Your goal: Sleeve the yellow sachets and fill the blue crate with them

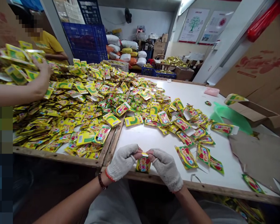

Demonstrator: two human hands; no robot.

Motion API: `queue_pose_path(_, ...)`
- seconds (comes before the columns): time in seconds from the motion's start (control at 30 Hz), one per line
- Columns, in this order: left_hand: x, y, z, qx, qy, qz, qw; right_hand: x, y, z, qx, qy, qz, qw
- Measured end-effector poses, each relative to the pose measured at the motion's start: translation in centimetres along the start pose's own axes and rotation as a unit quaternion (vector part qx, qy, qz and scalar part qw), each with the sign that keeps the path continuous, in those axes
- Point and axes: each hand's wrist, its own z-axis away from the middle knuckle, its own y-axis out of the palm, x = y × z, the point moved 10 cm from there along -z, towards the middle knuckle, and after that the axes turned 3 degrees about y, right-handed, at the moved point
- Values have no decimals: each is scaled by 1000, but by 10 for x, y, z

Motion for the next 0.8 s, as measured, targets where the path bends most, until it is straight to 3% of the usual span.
queue_pose_path(0.17,-11,-6,-8,23,-54,-30,998,-7,-1,-8,27,60,-2,998)
queue_pose_path(0.27,-23,-2,-9,66,5,-72,995,-4,-3,-11,43,50,14,998)
queue_pose_path(0.43,-38,11,9,121,183,-184,958,12,2,7,96,-81,46,991)
queue_pose_path(0.53,-34,19,17,118,207,-231,943,9,11,18,83,-130,71,986)
queue_pose_path(0.63,-32,22,17,120,188,-228,948,3,10,19,39,-122,57,990)
queue_pose_path(0.7,-34,11,8,103,167,-219,956,0,-8,20,-6,-91,53,994)
queue_pose_path(0.8,-37,-38,-16,6,132,-279,951,-2,-58,31,-97,-42,92,990)
